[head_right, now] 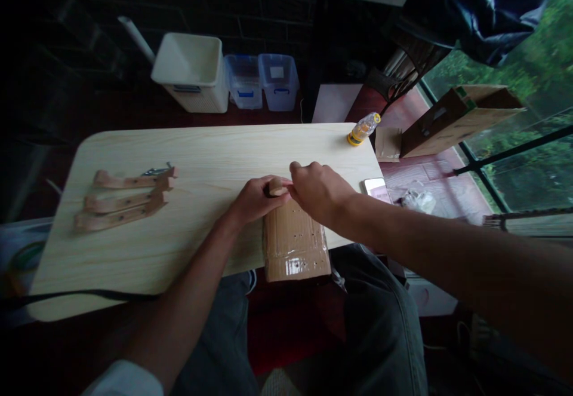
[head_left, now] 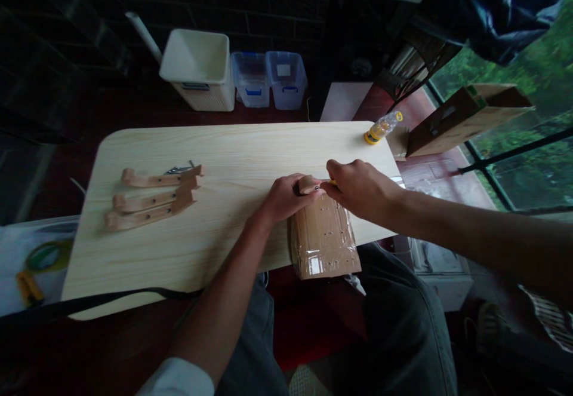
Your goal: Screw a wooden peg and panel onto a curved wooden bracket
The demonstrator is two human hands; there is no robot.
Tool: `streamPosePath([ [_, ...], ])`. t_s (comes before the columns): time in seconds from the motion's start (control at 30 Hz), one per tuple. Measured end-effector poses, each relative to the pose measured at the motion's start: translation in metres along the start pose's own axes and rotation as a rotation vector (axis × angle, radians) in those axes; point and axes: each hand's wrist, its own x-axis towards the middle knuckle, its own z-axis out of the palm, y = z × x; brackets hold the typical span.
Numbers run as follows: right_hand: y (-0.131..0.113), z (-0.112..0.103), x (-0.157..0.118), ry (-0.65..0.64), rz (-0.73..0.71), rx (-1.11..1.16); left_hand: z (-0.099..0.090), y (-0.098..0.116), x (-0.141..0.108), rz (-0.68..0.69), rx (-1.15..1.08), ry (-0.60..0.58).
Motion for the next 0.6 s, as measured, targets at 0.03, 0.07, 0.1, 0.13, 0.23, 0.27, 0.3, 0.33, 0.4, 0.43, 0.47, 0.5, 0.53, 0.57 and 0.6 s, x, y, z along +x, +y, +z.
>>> streamPosePath([
  [0.03,-0.002,0.000,0.001,0.000,0.045,0.034,0.000,0.000,0.000,-0.002,0.005,0.003],
  [0.07,-0.003,0.000,0.002,-0.005,0.069,0.058,0.000,0.000,0.000,-0.002,0.012,0.005],
  [0.1,-0.004,-0.003,0.003,-0.013,0.070,0.074,0.000,0.000,0.000,0.002,0.017,0.005],
  [0.13,-0.005,-0.006,0.004,-0.029,0.054,0.080,-0.001,0.001,-0.001,0.007,0.020,0.005],
  [0.23,-0.003,-0.020,0.006,-0.108,-0.061,0.031,-0.001,0.002,-0.002,0.016,0.015,0.005],
  [0.27,-0.001,-0.024,0.006,-0.127,-0.131,-0.022,-0.001,0.003,-0.002,0.013,0.013,0.006],
  [0.3,0.001,-0.028,0.005,-0.140,-0.216,-0.090,-0.001,0.003,-0.002,0.008,0.012,0.006],
  [0.33,0.003,-0.031,0.005,-0.143,-0.306,-0.165,-0.001,0.003,-0.002,0.003,0.013,0.005],
  [0.4,0.007,-0.033,0.003,-0.128,-0.470,-0.300,0.000,0.002,-0.002,0.002,0.012,0.001],
  [0.43,0.009,-0.033,0.003,-0.119,-0.522,-0.348,0.000,0.002,-0.001,0.006,0.011,0.001],
  [0.47,0.010,-0.032,0.002,-0.111,-0.553,-0.380,0.000,0.002,-0.001,0.012,0.010,-0.001],
  [0.5,0.010,-0.030,0.002,-0.104,-0.568,-0.393,0.000,0.001,-0.001,0.018,0.007,-0.003],
  [0.53,0.010,-0.028,0.002,-0.099,-0.565,-0.396,0.000,0.001,-0.002,0.022,0.003,-0.003],
  [0.57,0.010,-0.025,0.003,-0.097,-0.551,-0.388,0.000,0.001,-0.002,0.022,0.000,-0.002],
  [0.6,0.010,-0.023,0.003,-0.095,-0.529,-0.371,0.000,0.000,-0.002,0.019,-0.002,-0.001],
])
